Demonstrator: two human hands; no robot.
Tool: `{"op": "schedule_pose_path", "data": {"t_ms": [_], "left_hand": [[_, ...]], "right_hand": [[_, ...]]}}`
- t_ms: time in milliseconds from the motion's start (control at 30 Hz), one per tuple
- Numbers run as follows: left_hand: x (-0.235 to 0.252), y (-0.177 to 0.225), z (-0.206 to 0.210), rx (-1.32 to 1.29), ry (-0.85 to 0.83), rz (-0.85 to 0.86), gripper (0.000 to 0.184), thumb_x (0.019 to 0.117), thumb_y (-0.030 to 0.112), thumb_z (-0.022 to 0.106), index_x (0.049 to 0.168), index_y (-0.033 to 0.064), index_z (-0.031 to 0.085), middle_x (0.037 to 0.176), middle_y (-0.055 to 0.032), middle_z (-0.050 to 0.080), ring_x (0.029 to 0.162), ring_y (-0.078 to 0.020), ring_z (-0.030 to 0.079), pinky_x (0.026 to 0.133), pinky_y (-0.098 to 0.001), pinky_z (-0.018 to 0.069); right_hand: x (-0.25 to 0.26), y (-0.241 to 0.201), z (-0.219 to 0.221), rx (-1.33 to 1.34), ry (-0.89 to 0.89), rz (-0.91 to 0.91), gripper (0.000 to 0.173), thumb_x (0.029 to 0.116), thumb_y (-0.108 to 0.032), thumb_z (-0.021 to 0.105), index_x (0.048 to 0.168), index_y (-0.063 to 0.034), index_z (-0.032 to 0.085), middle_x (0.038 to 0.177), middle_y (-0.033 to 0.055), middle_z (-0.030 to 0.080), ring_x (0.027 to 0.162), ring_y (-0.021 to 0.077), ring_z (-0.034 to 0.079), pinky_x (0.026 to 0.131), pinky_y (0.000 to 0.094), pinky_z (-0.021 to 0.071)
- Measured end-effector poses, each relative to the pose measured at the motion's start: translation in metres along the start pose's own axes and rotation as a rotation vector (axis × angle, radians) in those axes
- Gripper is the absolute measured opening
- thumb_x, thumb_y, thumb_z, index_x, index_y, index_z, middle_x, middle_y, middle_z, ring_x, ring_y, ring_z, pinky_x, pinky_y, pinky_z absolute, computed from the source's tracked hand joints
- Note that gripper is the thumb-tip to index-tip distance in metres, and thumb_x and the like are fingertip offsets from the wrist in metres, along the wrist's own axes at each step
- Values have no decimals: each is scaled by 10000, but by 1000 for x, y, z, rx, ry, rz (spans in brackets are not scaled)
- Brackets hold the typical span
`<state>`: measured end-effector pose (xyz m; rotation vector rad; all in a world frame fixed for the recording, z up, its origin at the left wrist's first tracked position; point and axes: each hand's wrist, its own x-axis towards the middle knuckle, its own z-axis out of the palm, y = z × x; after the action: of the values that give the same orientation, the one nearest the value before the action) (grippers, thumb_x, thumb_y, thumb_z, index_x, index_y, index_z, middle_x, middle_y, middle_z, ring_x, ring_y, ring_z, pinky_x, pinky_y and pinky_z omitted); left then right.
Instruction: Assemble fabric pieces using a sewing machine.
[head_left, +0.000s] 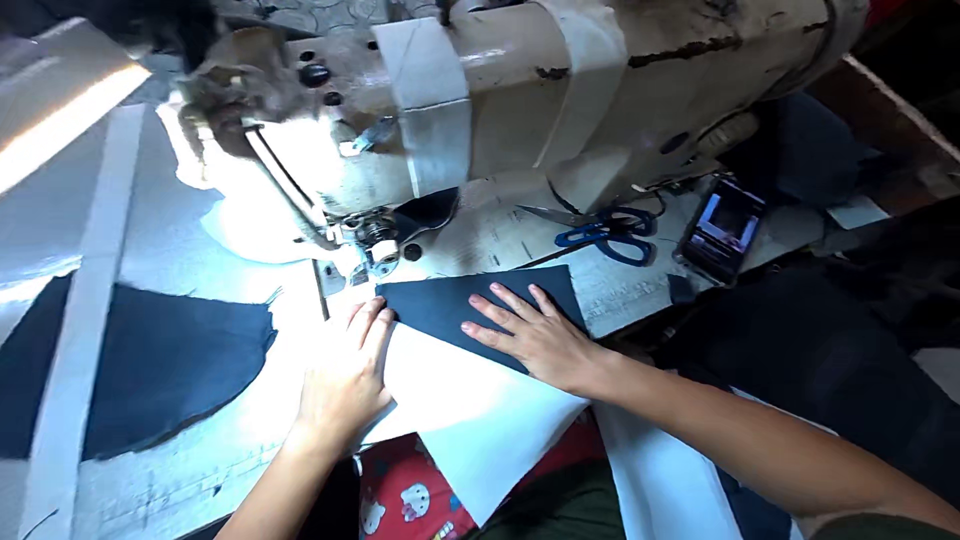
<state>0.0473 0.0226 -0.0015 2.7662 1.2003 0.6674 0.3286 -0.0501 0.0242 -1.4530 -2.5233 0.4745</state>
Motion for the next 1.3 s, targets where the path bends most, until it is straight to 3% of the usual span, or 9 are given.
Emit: {"op": "schedule_pose_path", "data": {"t_ms": [67,133,233,367,500,667,900,1100,1300], "left_hand": [[0,-2,1,17,-6,12,657,830,447,489,1205,-60,676,1306,-254,656,1181,-454,644,942,-618,488],[0,-4,1,40,-13,19,679,840,480,459,1209,-50,671,1306,-253,653,1171,-456,642,931,-615,483],[-1,-5,0,41,-15,19,687,846,498,447,1207,-43,671,1311,-253,650,1176,-456,638,943,-614,475],[-1,-5,-1,30,-37,5,678,835,462,450,1220,-55,661,1318,-263,641,1183,-470,630,956,-631,459],[1,-4,-4,32,-50,13,701,864,499,431,1216,-62,661,1318,-268,640,1193,-470,625,969,-624,455],[0,-9,-2,19,-57,20,710,847,504,439,1233,-54,650,1349,-279,614,1216,-502,597,932,-650,461],[12,-2,-22,-7,-155,9,650,762,409,544,1156,-92,666,1289,-317,627,1167,-551,598,933,-691,431],[15,3,-9,-30,-20,-49,410,904,239,456,1029,-76,686,1196,-292,673,1150,-501,627,943,-635,459],[3,6,0,-23,26,-107,473,920,286,467,1148,-75,671,1310,-309,621,1226,-480,600,1015,-601,440]], "right_hand": [[-1,1,-4,47,-23,2,673,939,43,588,1548,-221,478,1642,98,384,1531,417,291,1111,768,240],[-3,6,-6,72,31,-33,590,954,-149,655,1525,-173,509,1626,117,407,1521,421,311,1120,754,256],[-13,21,-1,28,298,-36,464,1031,-399,480,1355,-128,671,1492,109,573,1436,363,473,1124,649,370],[-51,43,-7,-57,584,68,290,1000,-205,540,1145,-95,766,1203,116,715,1194,305,641,1012,477,500],[-102,53,16,-225,712,169,232,957,-167,559,1066,-122,759,1021,106,696,1015,269,644,901,407,499],[-118,38,50,-175,796,131,129,986,-228,593,1093,-171,639,993,66,648,988,219,621,936,323,476],[-108,34,33,-124,825,-23,124,1030,-185,557,1001,-161,674,921,45,648,927,187,609,925,316,440],[-116,25,30,-67,799,-20,172,1046,-234,533,1014,-183,694,934,31,664,942,177,618,960,334,423],[-122,18,31,27,837,35,119,1039,-243,574,1022,-188,678,965,19,629,987,150,593,1007,317,395]]}}
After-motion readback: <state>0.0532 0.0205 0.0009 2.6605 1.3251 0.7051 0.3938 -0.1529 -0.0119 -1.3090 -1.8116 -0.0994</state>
